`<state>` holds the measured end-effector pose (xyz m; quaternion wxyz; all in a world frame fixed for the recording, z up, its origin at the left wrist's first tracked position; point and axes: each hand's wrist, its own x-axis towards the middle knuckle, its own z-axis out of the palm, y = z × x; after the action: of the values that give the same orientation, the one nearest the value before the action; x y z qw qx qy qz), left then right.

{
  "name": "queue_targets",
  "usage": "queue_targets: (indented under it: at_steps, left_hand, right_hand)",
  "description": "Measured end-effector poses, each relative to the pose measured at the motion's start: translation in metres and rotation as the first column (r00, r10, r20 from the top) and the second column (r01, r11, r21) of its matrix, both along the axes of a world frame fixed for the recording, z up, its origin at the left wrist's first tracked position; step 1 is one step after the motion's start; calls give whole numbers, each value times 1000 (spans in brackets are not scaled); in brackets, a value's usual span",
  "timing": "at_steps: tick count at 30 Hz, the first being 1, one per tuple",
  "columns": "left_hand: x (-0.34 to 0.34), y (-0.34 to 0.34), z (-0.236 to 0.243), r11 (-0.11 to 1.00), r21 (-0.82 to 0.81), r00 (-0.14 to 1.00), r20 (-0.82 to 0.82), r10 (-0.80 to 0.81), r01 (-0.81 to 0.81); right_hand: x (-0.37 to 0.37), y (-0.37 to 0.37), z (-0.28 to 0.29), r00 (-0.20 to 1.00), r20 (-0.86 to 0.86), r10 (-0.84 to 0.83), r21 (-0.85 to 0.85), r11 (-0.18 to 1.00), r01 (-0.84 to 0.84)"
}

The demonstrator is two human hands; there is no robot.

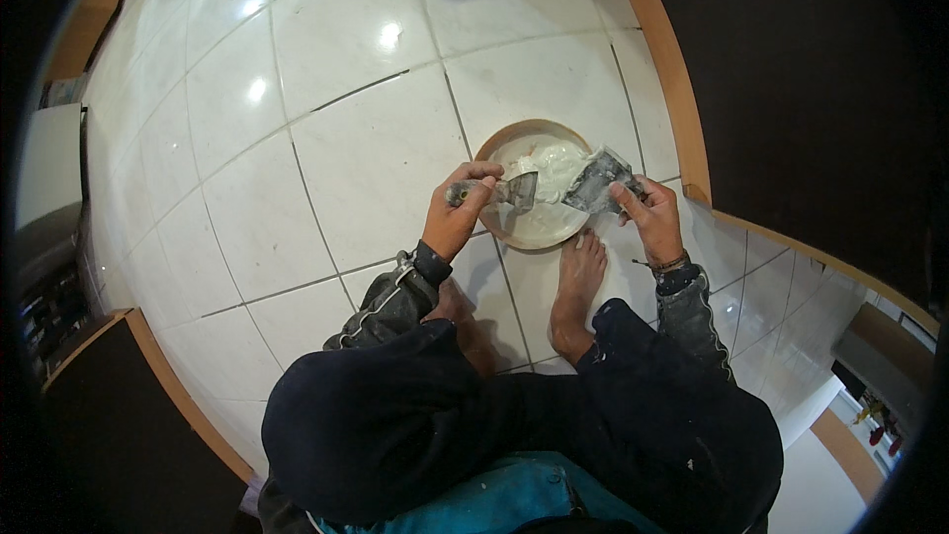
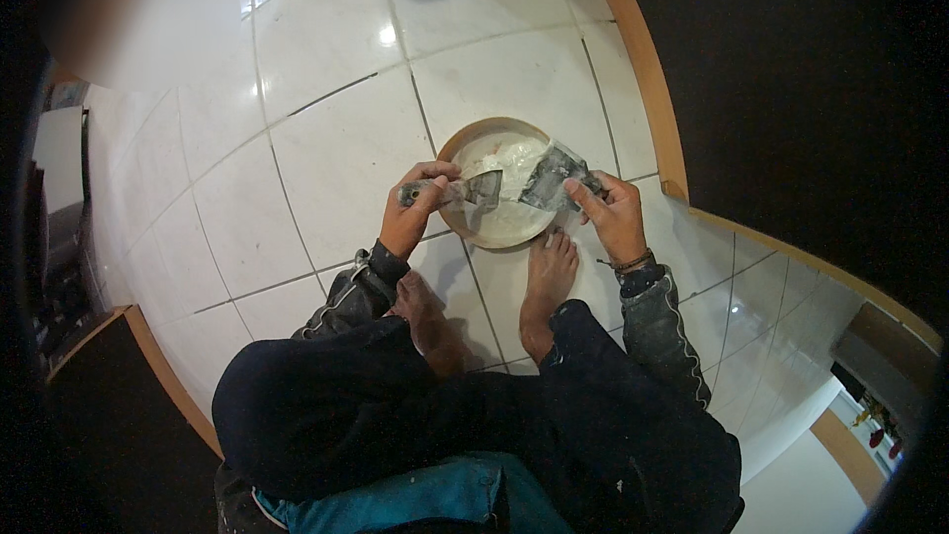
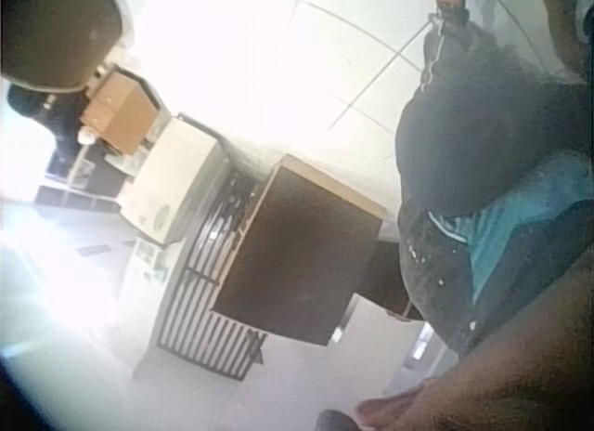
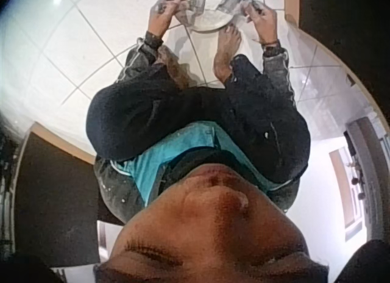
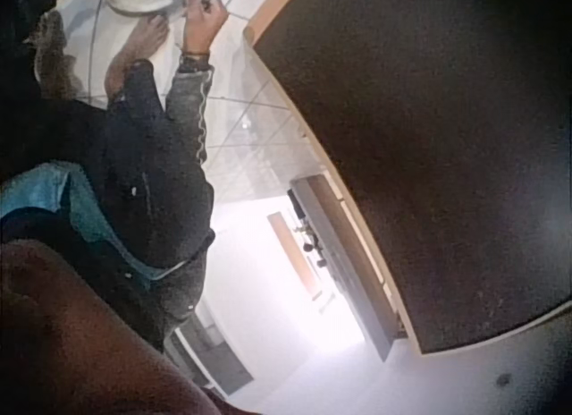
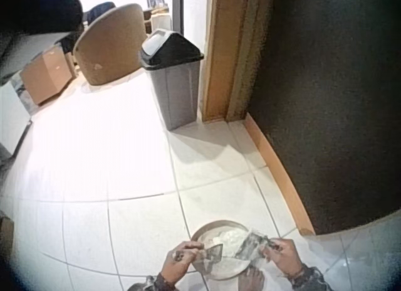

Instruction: The person applies grout to the seams between floor tiles using a putty knife. They scoop grout from a bowl and spread it along the joints, smoothing the surface with the blade.

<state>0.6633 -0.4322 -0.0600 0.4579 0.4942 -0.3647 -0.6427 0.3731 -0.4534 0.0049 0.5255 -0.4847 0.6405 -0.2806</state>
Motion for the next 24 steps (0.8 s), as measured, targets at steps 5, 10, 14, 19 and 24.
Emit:
queue_targets:
  at_steps: [5, 10, 14, 19, 24]
  left_hand:
    - [6, 0, 4, 998, -20, 988, 145, -62, 65]
    - [8, 6, -3, 993, 43, 993, -25, -113, 114]
    - [15, 11, 2, 988, 149, 988, -153, -10, 33]
    - [23, 7, 4, 991, 132, 998, -49, -30, 36]
    - [32, 2, 12, 925, 226, 946, 34, -322, 306]
  right_hand:
    - [3, 2, -4, 981, 191, -34, 5, 999, 34]
    - [-7, 2, -15, 983, 183, -11, -20, 1000, 15]
    - [0, -1, -10, 922, 349, -169, 55, 986, 160]
    - [-3, 0, -9, 942, 299, -155, 46, 988, 148]
    - [-10, -1, -20, 958, 259, -120, 13, 993, 120]
